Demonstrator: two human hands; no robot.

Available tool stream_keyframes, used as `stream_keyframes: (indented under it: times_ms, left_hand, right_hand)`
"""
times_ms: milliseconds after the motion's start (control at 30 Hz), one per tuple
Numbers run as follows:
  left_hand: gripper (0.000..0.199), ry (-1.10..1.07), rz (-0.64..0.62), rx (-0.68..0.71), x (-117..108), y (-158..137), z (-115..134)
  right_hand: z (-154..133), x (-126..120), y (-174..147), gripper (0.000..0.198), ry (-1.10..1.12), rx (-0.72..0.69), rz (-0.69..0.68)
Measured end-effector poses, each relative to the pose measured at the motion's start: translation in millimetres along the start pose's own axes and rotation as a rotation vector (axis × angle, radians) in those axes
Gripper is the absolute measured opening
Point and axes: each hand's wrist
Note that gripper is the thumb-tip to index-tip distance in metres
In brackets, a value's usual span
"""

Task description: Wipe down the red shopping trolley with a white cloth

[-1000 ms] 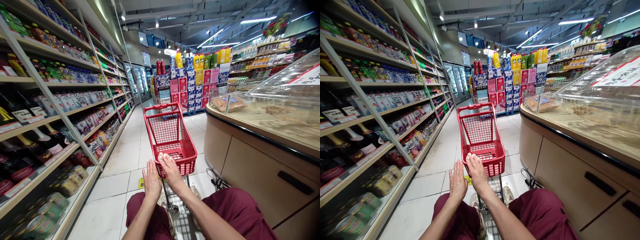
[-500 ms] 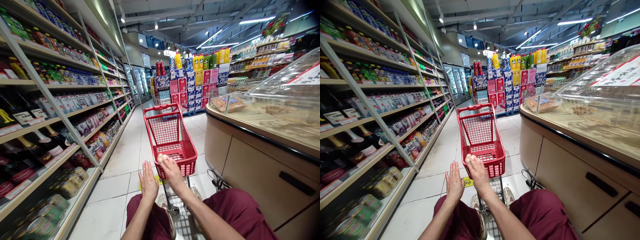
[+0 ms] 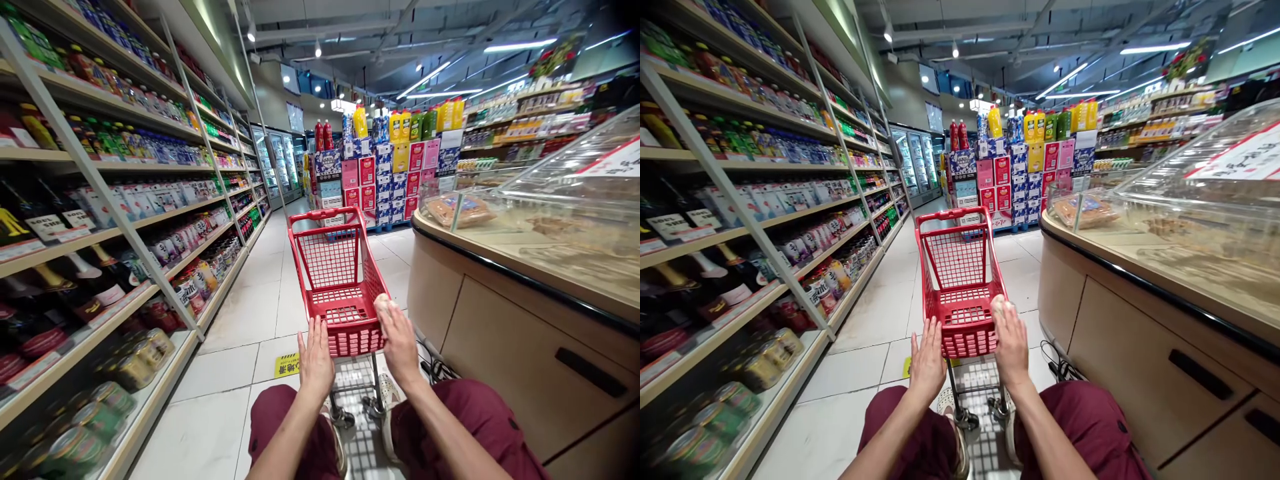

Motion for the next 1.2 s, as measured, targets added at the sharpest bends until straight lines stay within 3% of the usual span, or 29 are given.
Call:
stream_keyframes:
  times_ms: [67, 200, 367, 567, 733, 933, 1100, 1200]
  left_hand:
    - [0.073, 0.011, -0.006, 0.022, 0.0, 0.7, 5.7]
    - [0.071, 0.017, -0.036, 0.074, 0.3, 1.3, 16.7]
    - [0.076, 0.014, -0.041, 0.075, -0.8, -0.4, 21.6]
    - [0.076, 0.013, -0.019, 0.053, -1.0, -0.5, 22.7]
    - [0.076, 0.018, -0.014, 0.040, 3.0, 0.5, 23.7]
    - [0.071, 0.031, -0.012, 0.077, 0.6, 4.0, 18.9]
    - [0.072, 0.030, -0.019, 0.082, 0.7, 5.6, 21.3]
    - [0.071, 0.025, -0.027, 0.096, 1.6, 5.4, 27.6]
  right_hand:
    - [3.1, -0.4, 0.0, 0.063, -0.005, 0.009, 0.000]
    - [-8.0, 4.5, 1.8, 0.064, 0.008, -0.179, -0.102]
    - [4.3, -3.5, 6.9, 0.059, 0.014, 0.073, -0.014]
    - [-7.8, 1.6, 2.6, 0.062, 0.075, -0.187, -0.120]
    - [2.1, -4.2, 0.7, 0.063, 0.043, 0.037, -0.017]
    - [-14.7, 4.2, -3.5, 0.064, 0.090, -0.181, -0.078]
    - [3.9, -1.9, 8.5, 0.062, 0.055, 0.022, -0.025]
    - [-8.2, 2.9, 6.8, 0.060, 0.073, -0.045, -0.084]
Point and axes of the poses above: each hand's wrist, its own y-axis towards the middle knuckle, its own x-axis out of the palm, z = x × y, and after that the axes turned 14 degrees about -z, right-handed
